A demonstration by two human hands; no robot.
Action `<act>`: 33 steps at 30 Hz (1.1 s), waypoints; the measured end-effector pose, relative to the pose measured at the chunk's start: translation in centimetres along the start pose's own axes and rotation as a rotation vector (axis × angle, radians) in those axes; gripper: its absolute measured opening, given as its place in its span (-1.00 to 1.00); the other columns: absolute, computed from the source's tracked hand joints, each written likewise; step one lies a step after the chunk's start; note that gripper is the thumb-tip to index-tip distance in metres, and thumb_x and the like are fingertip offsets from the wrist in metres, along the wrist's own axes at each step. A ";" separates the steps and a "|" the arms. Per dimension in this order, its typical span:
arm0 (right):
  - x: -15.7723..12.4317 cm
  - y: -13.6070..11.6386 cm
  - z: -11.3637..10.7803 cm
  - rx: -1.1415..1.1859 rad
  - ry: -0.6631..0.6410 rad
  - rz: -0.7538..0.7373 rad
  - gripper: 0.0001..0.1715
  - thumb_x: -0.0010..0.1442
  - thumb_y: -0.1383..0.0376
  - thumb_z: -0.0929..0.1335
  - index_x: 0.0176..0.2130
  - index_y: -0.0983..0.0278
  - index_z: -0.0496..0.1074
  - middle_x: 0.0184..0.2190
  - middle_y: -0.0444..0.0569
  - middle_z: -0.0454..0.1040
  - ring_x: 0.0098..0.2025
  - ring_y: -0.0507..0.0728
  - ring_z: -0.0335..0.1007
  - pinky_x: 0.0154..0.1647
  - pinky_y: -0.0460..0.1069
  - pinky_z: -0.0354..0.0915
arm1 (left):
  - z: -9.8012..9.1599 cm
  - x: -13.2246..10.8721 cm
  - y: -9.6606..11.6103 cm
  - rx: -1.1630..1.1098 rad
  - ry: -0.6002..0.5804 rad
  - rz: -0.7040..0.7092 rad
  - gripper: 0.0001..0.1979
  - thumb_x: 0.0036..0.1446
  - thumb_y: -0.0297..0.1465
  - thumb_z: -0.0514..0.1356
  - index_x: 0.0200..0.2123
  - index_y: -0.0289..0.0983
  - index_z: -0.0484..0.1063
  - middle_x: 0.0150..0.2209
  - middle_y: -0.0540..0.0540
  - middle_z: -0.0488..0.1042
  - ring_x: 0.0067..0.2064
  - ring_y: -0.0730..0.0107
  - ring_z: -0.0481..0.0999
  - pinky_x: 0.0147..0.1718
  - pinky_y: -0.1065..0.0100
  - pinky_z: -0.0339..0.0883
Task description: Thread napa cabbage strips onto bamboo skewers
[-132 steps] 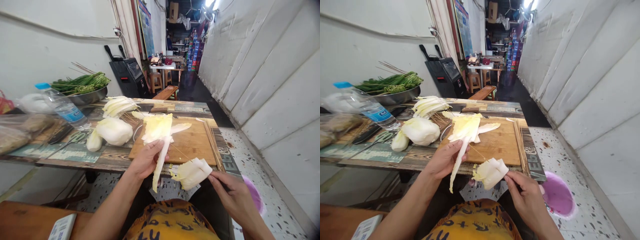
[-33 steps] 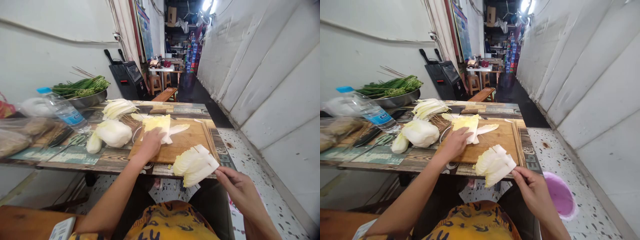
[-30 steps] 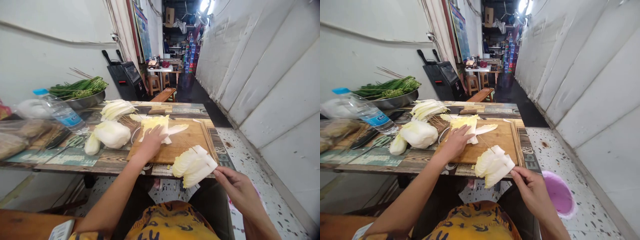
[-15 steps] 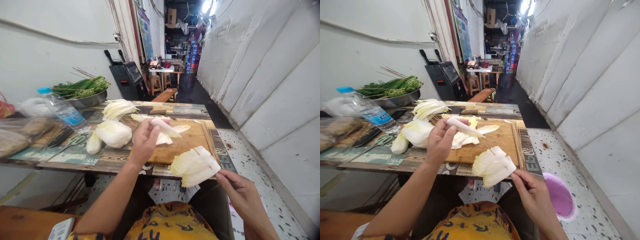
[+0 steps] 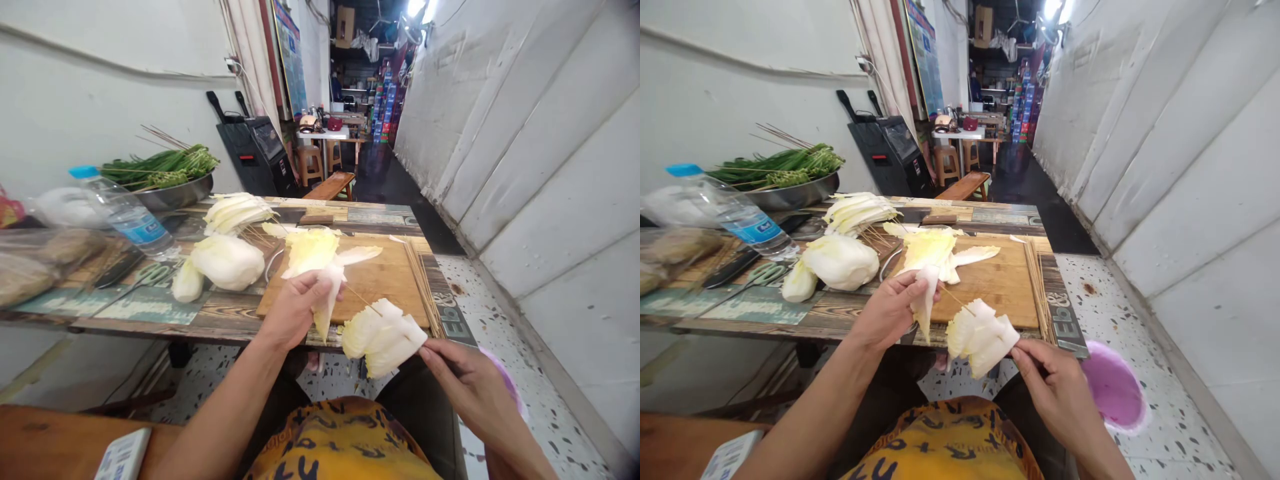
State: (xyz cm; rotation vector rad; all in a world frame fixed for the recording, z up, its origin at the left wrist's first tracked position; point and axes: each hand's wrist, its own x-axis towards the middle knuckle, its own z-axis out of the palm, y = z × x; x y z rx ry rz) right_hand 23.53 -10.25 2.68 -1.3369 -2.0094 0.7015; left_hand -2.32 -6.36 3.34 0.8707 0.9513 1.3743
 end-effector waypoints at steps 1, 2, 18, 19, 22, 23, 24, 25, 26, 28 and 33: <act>0.0 0.0 0.0 0.002 -0.005 0.001 -0.66 0.26 0.16 0.26 -0.17 0.23 0.57 -0.28 -0.02 0.63 -0.33 0.14 0.54 -0.32 -0.07 0.42 | 0.1 -0.1 -0.1 -0.020 -0.003 -0.040 -0.73 -0.13 -0.27 0.40 -0.41 -0.36 0.55 -0.45 -0.06 0.54 -0.45 0.52 0.45 -0.41 0.51 0.29; 0.1 0.0 0.1 0.003 -0.007 0.001 -0.66 0.26 0.16 0.26 -0.16 0.23 0.57 -0.28 -0.02 0.63 -0.32 0.14 0.54 -0.32 -0.07 0.42 | 0.1 -0.2 -0.2 -0.041 -0.002 -0.076 -0.73 -0.14 -0.27 0.41 -0.41 -0.36 0.55 -0.47 -0.05 0.53 -0.46 0.52 0.44 -0.43 0.51 0.28; 0.1 0.2 0.1 -0.006 -0.010 -0.016 -0.65 0.27 0.15 0.26 -0.17 0.22 0.57 -0.28 -0.03 0.63 -0.34 0.13 0.54 -0.33 -0.08 0.42 | -0.3 0.0 -0.7 -0.224 -0.016 -0.210 -0.74 -0.15 -0.34 0.42 -0.40 -0.37 0.53 -0.47 -0.06 0.52 -0.49 0.55 0.46 -0.45 0.54 0.34; 0.1 0.2 0.1 -0.005 -0.007 -0.017 -0.65 0.27 0.15 0.26 -0.17 0.22 0.57 -0.29 -0.03 0.63 -0.34 0.13 0.54 -0.33 -0.08 0.42 | -0.3 0.0 -0.7 -0.220 -0.016 -0.208 -0.74 -0.15 -0.33 0.42 -0.40 -0.37 0.53 -0.47 -0.06 0.52 -0.49 0.55 0.45 -0.45 0.54 0.34; 0.1 0.2 0.1 -0.008 0.001 -0.022 -0.66 0.26 0.15 0.26 -0.18 0.22 0.57 -0.30 -0.04 0.63 -0.37 0.13 0.53 -0.35 -0.08 0.42 | -0.4 0.0 -0.7 -0.215 -0.017 -0.203 -0.73 -0.16 -0.33 0.43 -0.40 -0.37 0.53 -0.48 -0.05 0.52 -0.49 0.56 0.45 -0.46 0.54 0.33; 0.1 0.2 0.0 -0.010 0.000 -0.026 -0.66 0.26 0.15 0.26 -0.18 0.21 0.58 -0.30 -0.04 0.63 -0.36 0.13 0.53 -0.35 -0.08 0.42 | -0.4 0.0 -0.7 -0.213 -0.019 -0.204 -0.73 -0.16 -0.32 0.42 -0.40 -0.37 0.53 -0.48 -0.05 0.52 -0.49 0.56 0.45 -0.46 0.54 0.33; 0.0 0.2 0.0 -0.010 -0.001 -0.030 -0.67 0.26 0.16 0.27 -0.18 0.21 0.58 -0.30 -0.04 0.63 -0.36 0.13 0.53 -0.35 -0.09 0.41 | -0.4 0.0 -0.8 -0.212 -0.021 -0.205 -0.74 -0.15 -0.32 0.42 -0.40 -0.36 0.53 -0.48 -0.05 0.52 -0.49 0.56 0.45 -0.46 0.54 0.32; 0.0 0.2 0.0 -0.009 0.000 -0.037 -0.67 0.26 0.17 0.27 -0.18 0.22 0.58 -0.31 -0.04 0.63 -0.37 0.12 0.53 -0.35 -0.09 0.41 | -0.5 0.0 -0.8 -0.210 -0.023 -0.204 -0.74 -0.15 -0.32 0.42 -0.40 -0.36 0.53 -0.48 -0.05 0.52 -0.49 0.57 0.45 -0.45 0.54 0.32; 0.0 0.2 0.0 -0.010 0.001 -0.042 -0.67 0.26 0.17 0.27 -0.18 0.22 0.58 -0.31 -0.04 0.62 -0.37 0.11 0.53 -0.36 -0.10 0.41 | -0.5 0.0 -0.8 -0.208 -0.024 -0.200 -0.74 -0.15 -0.32 0.42 -0.40 -0.36 0.53 -0.48 -0.05 0.52 -0.49 0.57 0.45 -0.45 0.55 0.32; 0.0 0.2 -0.1 -0.015 0.001 -0.052 -0.67 0.26 0.18 0.27 -0.19 0.24 0.58 -0.33 -0.04 0.62 -0.38 0.10 0.53 -0.37 -0.11 0.39 | -0.5 -0.1 -0.8 -0.195 -0.024 -0.189 -0.74 -0.15 -0.31 0.42 -0.41 -0.36 0.53 -0.49 -0.05 0.52 -0.50 0.58 0.44 -0.46 0.55 0.30; 0.1 0.1 -0.2 -0.018 -0.012 -0.053 -0.68 0.26 0.18 0.27 -0.19 0.23 0.57 -0.34 -0.06 0.62 -0.40 0.09 0.51 -0.38 -0.11 0.39 | -0.3 -0.1 -0.7 -0.132 -0.021 -0.162 -0.74 -0.14 -0.29 0.41 -0.43 -0.35 0.53 -0.49 -0.04 0.52 -0.50 0.59 0.43 -0.47 0.56 0.28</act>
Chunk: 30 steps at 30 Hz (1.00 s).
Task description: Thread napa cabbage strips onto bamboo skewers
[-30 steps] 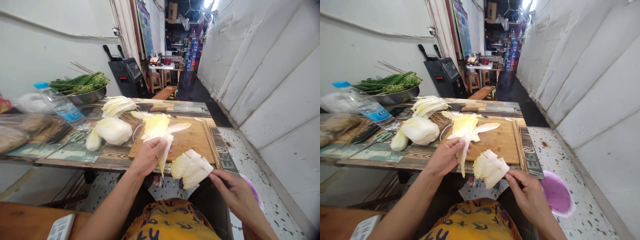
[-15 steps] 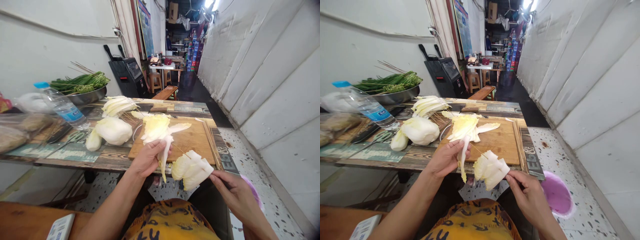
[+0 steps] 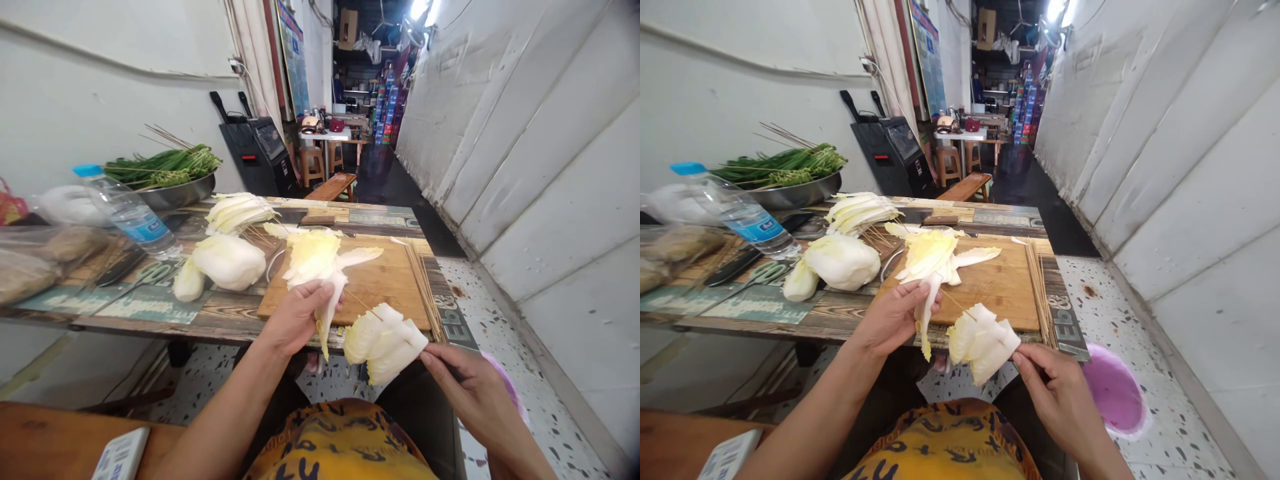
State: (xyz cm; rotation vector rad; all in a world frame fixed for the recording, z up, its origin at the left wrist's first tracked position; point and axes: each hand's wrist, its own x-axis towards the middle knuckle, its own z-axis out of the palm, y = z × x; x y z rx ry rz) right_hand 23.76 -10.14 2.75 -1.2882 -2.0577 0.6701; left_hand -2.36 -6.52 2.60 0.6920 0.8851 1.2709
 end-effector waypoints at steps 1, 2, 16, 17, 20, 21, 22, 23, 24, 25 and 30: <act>0.0 0.0 0.0 0.002 -0.003 0.002 -0.68 0.26 0.18 0.27 -0.19 0.23 0.57 -0.34 -0.06 0.62 -0.40 0.10 0.51 -0.38 -0.11 0.39 | 0.0 0.0 0.0 0.015 -0.001 0.006 -0.74 -0.14 -0.28 0.41 -0.43 -0.35 0.53 -0.49 -0.04 0.52 -0.50 0.58 0.43 -0.47 0.55 0.28; 0.0 0.0 -0.1 0.003 -0.006 0.003 -0.68 0.26 0.18 0.27 -0.20 0.23 0.57 -0.35 -0.07 0.62 -0.41 0.10 0.51 -0.38 -0.11 0.39 | 0.0 0.0 0.0 0.029 -0.004 0.012 -0.74 -0.13 -0.28 0.41 -0.43 -0.35 0.53 -0.49 -0.04 0.52 -0.50 0.58 0.43 -0.46 0.54 0.28; -0.1 0.9 -0.8 0.133 -0.152 0.037 -0.68 0.30 0.18 0.24 -0.20 0.24 0.54 -0.37 -0.09 0.56 -0.34 0.07 0.45 -0.35 -0.11 0.32 | -0.1 -0.3 0.3 0.149 -0.053 0.030 -0.72 -0.17 -0.23 0.42 -0.47 -0.35 0.57 -0.52 -0.04 0.54 -0.51 0.55 0.43 -0.42 0.50 0.30; -0.1 0.9 -0.9 0.138 -0.158 0.037 -0.68 0.30 0.18 0.24 -0.19 0.24 0.54 -0.36 -0.09 0.56 -0.34 0.07 0.45 -0.35 -0.11 0.32 | -0.1 -0.3 0.3 0.162 -0.057 0.033 -0.72 -0.17 -0.23 0.42 -0.47 -0.34 0.58 -0.52 -0.04 0.54 -0.51 0.55 0.43 -0.42 0.50 0.29; -0.2 0.8 -1.0 0.148 -0.165 0.035 -0.68 0.30 0.19 0.24 -0.19 0.24 0.53 -0.36 -0.09 0.57 -0.36 0.06 0.43 -0.37 -0.11 0.31 | 0.0 -0.3 0.2 0.208 -0.055 0.051 -0.71 -0.17 -0.21 0.41 -0.47 -0.33 0.59 -0.53 -0.04 0.55 -0.50 0.54 0.43 -0.43 0.50 0.29; -0.2 0.8 -1.0 0.148 -0.164 0.035 -0.68 0.30 0.19 0.24 -0.19 0.24 0.53 -0.36 -0.09 0.57 -0.37 0.06 0.43 -0.37 -0.11 0.31 | 0.0 -0.3 0.2 0.225 -0.050 0.057 -0.71 -0.17 -0.20 0.41 -0.47 -0.33 0.59 -0.53 -0.05 0.55 -0.50 0.53 0.43 -0.43 0.50 0.29; -0.3 0.7 -1.0 0.148 -0.161 0.035 -0.68 0.30 0.19 0.23 -0.19 0.24 0.53 -0.37 -0.08 0.57 -0.37 0.06 0.43 -0.37 -0.11 0.31 | 0.1 -0.2 0.2 0.241 -0.046 0.060 -0.71 -0.16 -0.20 0.41 -0.48 -0.33 0.59 -0.54 -0.05 0.55 -0.49 0.52 0.44 -0.43 0.50 0.29; -0.3 0.7 -1.0 0.144 -0.156 0.036 -0.68 0.30 0.19 0.23 -0.19 0.24 0.53 -0.36 -0.08 0.57 -0.36 0.07 0.44 -0.36 -0.11 0.31 | 0.1 -0.2 0.2 0.255 -0.041 0.060 -0.71 -0.16 -0.20 0.40 -0.48 -0.33 0.59 -0.54 -0.05 0.56 -0.49 0.51 0.44 -0.43 0.50 0.29; -0.3 0.6 -0.9 0.138 -0.149 0.038 -0.67 0.30 0.19 0.23 -0.20 0.25 0.53 -0.37 -0.08 0.56 -0.36 0.07 0.44 -0.36 -0.11 0.31 | 0.1 -0.2 0.2 0.265 -0.039 0.058 -0.72 -0.17 -0.20 0.40 -0.49 -0.33 0.59 -0.54 -0.05 0.56 -0.49 0.51 0.44 -0.43 0.50 0.29; -0.4 0.6 -0.9 0.131 -0.143 0.042 -0.67 0.30 0.18 0.23 -0.20 0.25 0.53 -0.38 -0.08 0.56 -0.36 0.07 0.44 -0.36 -0.10 0.32 | 0.1 -0.2 0.2 0.271 -0.037 0.056 -0.72 -0.17 -0.20 0.40 -0.49 -0.32 0.59 -0.54 -0.05 0.56 -0.49 0.51 0.44 -0.43 0.50 0.29; -0.2 0.4 -0.8 0.124 -0.138 0.050 -0.65 0.29 0.16 0.22 -0.22 0.25 0.53 -0.41 -0.08 0.54 -0.36 0.10 0.45 -0.38 -0.09 0.33 | -0.1 -0.3 0.2 0.290 -0.045 0.052 -0.74 -0.14 -0.21 0.39 -0.49 -0.31 0.59 -0.53 -0.04 0.57 -0.48 0.51 0.45 -0.42 0.51 0.29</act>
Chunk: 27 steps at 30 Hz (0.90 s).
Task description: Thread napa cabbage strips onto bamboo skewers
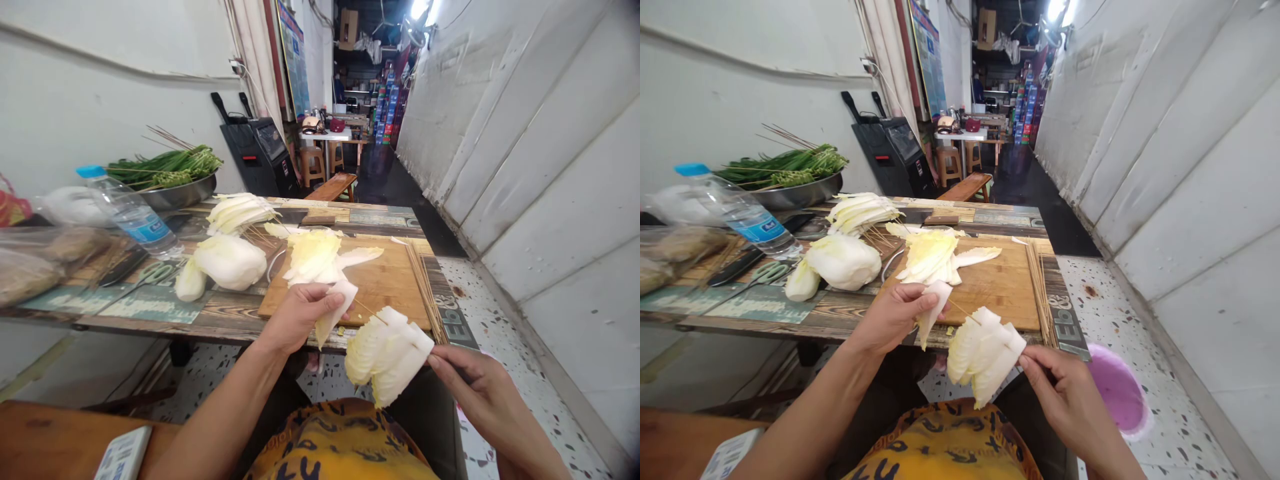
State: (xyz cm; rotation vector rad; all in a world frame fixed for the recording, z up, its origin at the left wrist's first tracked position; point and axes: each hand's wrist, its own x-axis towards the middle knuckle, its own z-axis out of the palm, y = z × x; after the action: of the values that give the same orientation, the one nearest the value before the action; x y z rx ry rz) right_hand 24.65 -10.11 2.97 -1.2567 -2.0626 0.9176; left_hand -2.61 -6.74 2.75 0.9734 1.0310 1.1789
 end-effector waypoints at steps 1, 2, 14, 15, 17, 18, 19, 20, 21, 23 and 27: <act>0.1 -0.1 0.0 0.001 -0.001 0.002 -0.65 0.29 0.16 0.22 -0.22 0.25 0.54 -0.41 -0.07 0.54 -0.35 0.11 0.46 -0.38 -0.08 0.33 | 0.0 0.0 -0.1 0.007 -0.010 -0.004 -0.75 -0.12 -0.21 0.38 -0.49 -0.31 0.59 -0.52 -0.04 0.57 -0.47 0.50 0.45 -0.42 0.50 0.29; 0.2 -0.1 0.1 0.002 -0.004 0.004 -0.65 0.29 0.16 0.22 -0.22 0.25 0.54 -0.40 -0.07 0.55 -0.35 0.11 0.46 -0.37 -0.08 0.33 | 0.1 -0.1 -0.2 0.019 -0.025 -0.009 -0.75 -0.11 -0.21 0.37 -0.50 -0.32 0.59 -0.51 -0.04 0.57 -0.47 0.49 0.46 -0.42 0.49 0.29; 1.3 -0.1 1.1 0.100 -0.045 0.042 -0.65 0.29 0.16 0.24 -0.17 0.26 0.53 -0.26 -0.04 0.59 -0.25 0.13 0.49 -0.24 -0.07 0.34 | 0.8 -0.1 -0.8 0.190 -0.060 0.010 -0.73 -0.03 -0.20 0.31 -0.52 -0.32 0.57 -0.55 0.01 0.50 -0.51 0.50 0.37 -0.50 0.48 0.21; 1.4 -0.1 1.3 0.108 -0.044 0.039 -0.65 0.29 0.16 0.24 -0.17 0.27 0.54 -0.26 -0.04 0.59 -0.25 0.13 0.49 -0.24 -0.07 0.34 | 0.9 -0.1 -0.9 0.213 -0.060 -0.009 -0.73 -0.04 -0.20 0.32 -0.50 -0.32 0.58 -0.56 0.01 0.50 -0.51 0.49 0.37 -0.51 0.47 0.21; 1.7 -0.2 1.5 0.120 -0.035 0.033 -0.65 0.29 0.16 0.24 -0.17 0.27 0.54 -0.27 -0.04 0.60 -0.26 0.13 0.49 -0.26 -0.08 0.33 | 1.1 -0.1 -1.2 0.238 -0.055 -0.035 -0.72 -0.05 -0.18 0.32 -0.46 -0.31 0.60 -0.55 0.00 0.51 -0.51 0.46 0.40 -0.50 0.45 0.24; 1.8 -0.2 1.6 0.123 -0.027 0.028 -0.65 0.29 0.16 0.24 -0.18 0.28 0.54 -0.28 -0.04 0.60 -0.28 0.13 0.49 -0.27 -0.08 0.33 | 1.2 -0.1 -1.3 0.231 -0.044 -0.033 -0.72 -0.05 -0.18 0.32 -0.43 -0.31 0.60 -0.53 -0.01 0.53 -0.48 0.43 0.42 -0.47 0.44 0.27; 2.0 -0.2 1.7 0.127 -0.018 0.024 -0.65 0.28 0.16 0.24 -0.18 0.28 0.55 -0.29 -0.04 0.60 -0.29 0.13 0.48 -0.28 -0.07 0.33 | 1.2 -0.1 -1.3 0.215 -0.030 -0.018 -0.72 -0.06 -0.18 0.33 -0.38 -0.30 0.61 -0.47 -0.03 0.57 -0.43 0.40 0.46 -0.42 0.43 0.30; 2.1 -0.2 1.7 0.133 -0.010 0.023 -0.64 0.28 0.16 0.25 -0.19 0.28 0.55 -0.30 -0.04 0.59 -0.29 0.13 0.48 -0.28 -0.07 0.33 | 1.2 0.0 -1.3 0.196 -0.010 0.006 -0.70 -0.06 -0.19 0.33 -0.32 -0.29 0.61 -0.38 -0.05 0.60 -0.36 0.36 0.50 -0.36 0.41 0.34; 2.2 -0.1 1.7 0.143 -0.001 0.024 -0.64 0.28 0.16 0.25 -0.19 0.29 0.55 -0.30 -0.04 0.59 -0.29 0.13 0.48 -0.27 -0.07 0.34 | 1.0 0.1 -1.3 0.184 0.018 0.035 -0.67 -0.06 -0.20 0.33 -0.26 -0.27 0.60 -0.30 -0.08 0.61 -0.29 0.32 0.52 -0.28 0.38 0.36; 2.3 0.2 1.6 0.167 0.025 0.039 -0.64 0.28 0.16 0.25 -0.18 0.29 0.55 -0.30 -0.03 0.59 -0.27 0.14 0.48 -0.26 -0.07 0.34 | 0.3 0.4 -1.4 0.225 0.112 0.107 -0.63 -0.04 -0.20 0.31 -0.17 -0.27 0.57 -0.20 -0.12 0.60 -0.18 0.27 0.53 -0.14 0.31 0.36; 2.3 1.0 1.3 0.187 0.086 0.074 -0.64 0.28 0.16 0.25 -0.18 0.30 0.54 -0.28 -0.02 0.58 -0.22 0.16 0.48 -0.20 -0.05 0.34 | -2.4 1.5 -2.0 0.644 0.423 0.348 -0.74 0.04 -0.23 0.23 -0.27 -0.26 0.58 -0.21 -0.13 0.60 -0.13 0.21 0.53 -0.07 0.23 0.35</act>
State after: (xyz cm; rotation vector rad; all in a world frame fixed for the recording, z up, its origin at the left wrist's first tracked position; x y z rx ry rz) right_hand 23.30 -8.04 1.63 -1.2562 -1.8295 1.0450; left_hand -4.32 -5.39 0.04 1.4847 1.6909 1.4051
